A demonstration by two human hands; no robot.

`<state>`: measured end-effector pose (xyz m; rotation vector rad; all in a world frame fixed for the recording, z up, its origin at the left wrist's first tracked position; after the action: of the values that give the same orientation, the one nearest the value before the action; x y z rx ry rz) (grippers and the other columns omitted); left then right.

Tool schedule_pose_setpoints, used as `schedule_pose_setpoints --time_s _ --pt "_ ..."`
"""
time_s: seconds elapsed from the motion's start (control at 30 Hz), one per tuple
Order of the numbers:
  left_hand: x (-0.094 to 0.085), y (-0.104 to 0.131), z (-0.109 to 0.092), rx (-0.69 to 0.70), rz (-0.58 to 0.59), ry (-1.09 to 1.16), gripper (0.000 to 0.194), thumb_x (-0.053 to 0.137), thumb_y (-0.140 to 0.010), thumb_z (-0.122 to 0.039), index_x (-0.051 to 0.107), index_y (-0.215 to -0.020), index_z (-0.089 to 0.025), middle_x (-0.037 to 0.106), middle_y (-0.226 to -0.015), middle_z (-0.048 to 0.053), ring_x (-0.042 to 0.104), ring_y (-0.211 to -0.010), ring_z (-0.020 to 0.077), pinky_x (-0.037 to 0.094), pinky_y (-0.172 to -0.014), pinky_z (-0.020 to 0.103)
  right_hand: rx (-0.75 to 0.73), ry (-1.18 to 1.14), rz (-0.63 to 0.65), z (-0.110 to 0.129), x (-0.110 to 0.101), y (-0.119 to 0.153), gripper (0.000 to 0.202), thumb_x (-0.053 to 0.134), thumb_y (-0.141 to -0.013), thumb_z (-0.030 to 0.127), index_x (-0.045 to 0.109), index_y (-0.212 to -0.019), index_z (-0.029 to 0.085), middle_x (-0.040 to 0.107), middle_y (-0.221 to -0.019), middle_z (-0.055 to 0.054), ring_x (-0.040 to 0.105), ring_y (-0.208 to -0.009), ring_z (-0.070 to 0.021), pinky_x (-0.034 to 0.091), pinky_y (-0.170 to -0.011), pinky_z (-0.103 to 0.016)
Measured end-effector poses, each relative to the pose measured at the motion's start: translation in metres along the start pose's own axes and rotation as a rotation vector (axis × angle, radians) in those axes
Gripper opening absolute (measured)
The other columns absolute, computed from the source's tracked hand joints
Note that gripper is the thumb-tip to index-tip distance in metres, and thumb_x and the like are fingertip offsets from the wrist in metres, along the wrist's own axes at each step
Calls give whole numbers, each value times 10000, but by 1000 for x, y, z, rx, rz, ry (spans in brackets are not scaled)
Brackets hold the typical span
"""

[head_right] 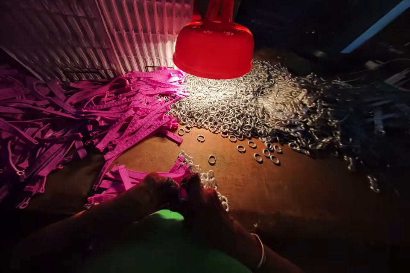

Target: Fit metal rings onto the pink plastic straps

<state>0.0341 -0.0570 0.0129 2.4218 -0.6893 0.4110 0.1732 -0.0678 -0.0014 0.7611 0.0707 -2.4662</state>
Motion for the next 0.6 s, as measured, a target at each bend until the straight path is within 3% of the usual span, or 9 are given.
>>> schedule_pose_setpoints --time_s 0.1,0.2,0.4,0.53,0.6 --pt "-3 -1 11 28 -57 34 479 783 -618 -566 657 -715 -113 590 -670 25 535 -647 145 418 -619 281 88 -173 65 -3 7 -1 382 404 -962 532 513 -1058 179 593 -725 -34 485 -575 -130 345 -490 -225" --pt "-5 -3 13 40 -49 -10 514 765 -619 -602 617 -659 -111 541 -610 7 484 -589 116 375 -561 251 59 -194 157 5 8 -6 288 455 -951 431 473 -1054 163 584 -725 -17 441 -577 -110 336 -512 -219" --pt "4 -5 5 7 51 71 524 716 -686 -593 525 -564 -121 434 -545 -29 381 -521 70 278 -494 212 -40 7 249 25 -6 -16 103 528 -858 189 429 -882 174 506 -661 34 340 -538 -66 236 -484 -203" --pt "5 -4 -4 -19 61 46 511 666 -730 -580 478 -550 -141 332 -531 -60 286 -507 58 241 -486 209 -48 91 293 43 -21 -25 107 567 -846 186 462 -843 163 511 -670 31 406 -543 -60 257 -486 -191" --pt "-3 -4 -9 70 8 -124 481 647 -747 -560 484 -556 -150 359 -550 -52 326 -532 75 283 -504 210 -67 154 301 47 -26 -27 97 556 -889 234 495 -896 160 512 -677 34 377 -514 -54 252 -468 -192"
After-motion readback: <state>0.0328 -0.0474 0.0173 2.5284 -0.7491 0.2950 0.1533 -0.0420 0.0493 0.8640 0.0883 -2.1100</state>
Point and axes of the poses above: each hand's wrist, its own y-axis away from the middle knuckle, its own x-axis out of the palm, z = x × y, the point moved 5 cm from there along -y, towards the middle knuckle
